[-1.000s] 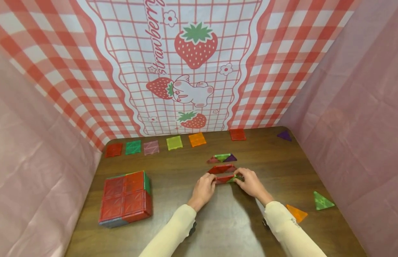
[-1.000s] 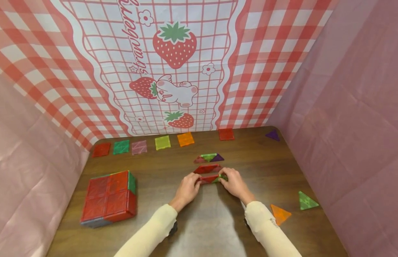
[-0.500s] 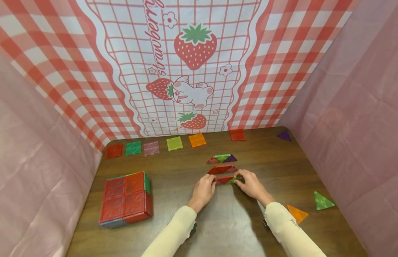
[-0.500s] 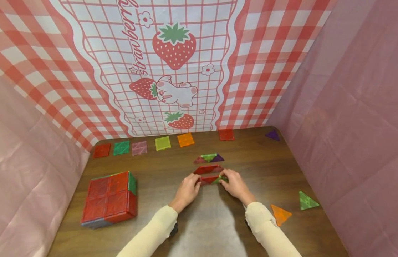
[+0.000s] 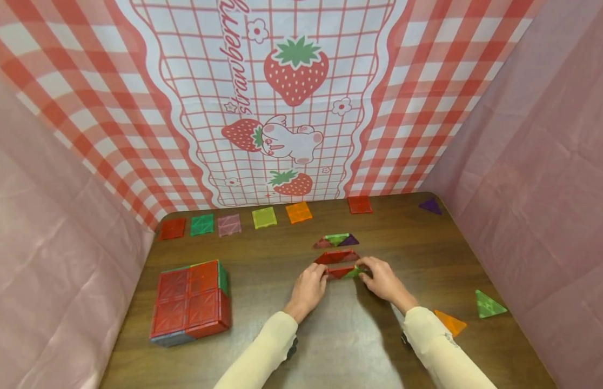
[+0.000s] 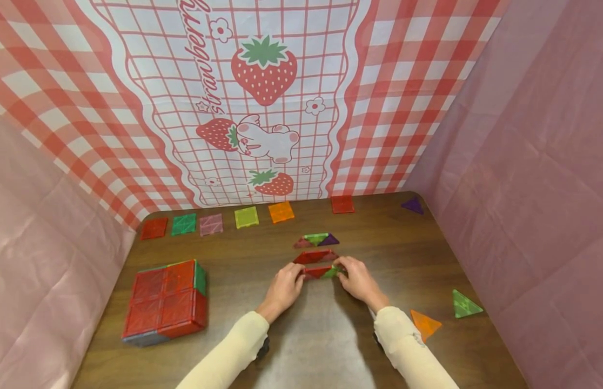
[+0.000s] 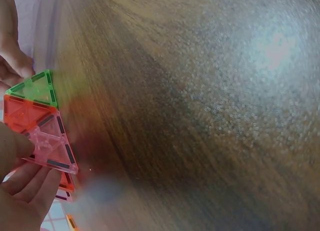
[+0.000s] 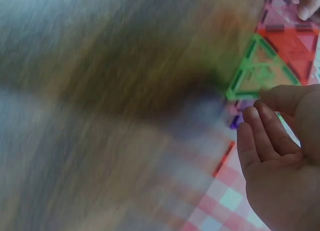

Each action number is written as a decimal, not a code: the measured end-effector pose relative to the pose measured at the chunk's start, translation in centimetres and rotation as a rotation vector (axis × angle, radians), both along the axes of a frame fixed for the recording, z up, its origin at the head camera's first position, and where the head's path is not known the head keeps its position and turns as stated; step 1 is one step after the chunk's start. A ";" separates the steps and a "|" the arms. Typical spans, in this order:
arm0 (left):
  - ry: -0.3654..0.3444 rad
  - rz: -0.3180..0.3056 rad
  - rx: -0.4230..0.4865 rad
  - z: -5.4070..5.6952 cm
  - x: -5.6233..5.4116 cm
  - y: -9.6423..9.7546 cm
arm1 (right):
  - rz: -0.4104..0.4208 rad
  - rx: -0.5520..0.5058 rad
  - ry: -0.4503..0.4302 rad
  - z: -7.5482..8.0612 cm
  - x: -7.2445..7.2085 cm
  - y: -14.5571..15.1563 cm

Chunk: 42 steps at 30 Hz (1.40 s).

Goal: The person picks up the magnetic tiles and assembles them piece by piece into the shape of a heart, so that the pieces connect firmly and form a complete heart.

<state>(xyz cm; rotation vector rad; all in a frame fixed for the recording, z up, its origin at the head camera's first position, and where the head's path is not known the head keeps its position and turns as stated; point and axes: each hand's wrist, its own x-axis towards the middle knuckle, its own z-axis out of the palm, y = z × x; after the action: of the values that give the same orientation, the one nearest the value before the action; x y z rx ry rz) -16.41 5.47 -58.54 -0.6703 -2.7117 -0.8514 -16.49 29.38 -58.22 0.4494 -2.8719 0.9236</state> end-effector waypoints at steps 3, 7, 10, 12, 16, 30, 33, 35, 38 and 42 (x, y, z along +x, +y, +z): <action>0.006 0.003 0.000 0.0 -0.5 -0.1 | -0.009 0.010 -0.002 0.5 -0.4 1.1; 0.016 0.019 0.000 0.0 -0.9 -0.3 | -0.070 0.026 0.004 1.1 -1.2 3.5; 0.025 0.036 0.001 0.0 -1.0 -0.5 | -0.133 0.044 -0.004 1.4 -2.2 5.8; 0.031 0.049 0.002 0.0 -1.0 -0.7 | -0.174 0.063 -0.020 1.5 -3.1 7.5; 0.050 0.072 -0.013 -0.1 -1.0 -1.1 | -0.251 0.106 -0.063 1.6 -5.8 11.0; 0.072 0.153 0.058 -1.4 1.0 -3.4 | -0.314 0.301 -0.475 2.2 -13.9 17.8; 0.098 0.170 0.068 -1.7 1.7 -4.0 | -0.349 0.297 -0.505 1.7 -14.2 18.3; 0.109 0.179 0.070 -1.8 2.0 -4.3 | -0.371 0.287 -0.496 1.4 -14.4 18.7; 0.115 0.185 0.073 -1.9 2.1 -4.7 | -0.390 0.272 -0.472 0.9 -14.8 19.1; 0.120 0.194 0.073 -1.8 1.7 -5.1 | -0.381 0.259 -0.488 0.7 -15.2 19.6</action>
<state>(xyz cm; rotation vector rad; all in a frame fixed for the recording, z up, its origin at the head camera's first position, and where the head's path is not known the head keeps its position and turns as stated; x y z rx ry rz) -14.67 0.38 -60.34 -0.4203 -2.5734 -0.8300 -31.71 48.96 -57.49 -0.3585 -3.3465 0.6685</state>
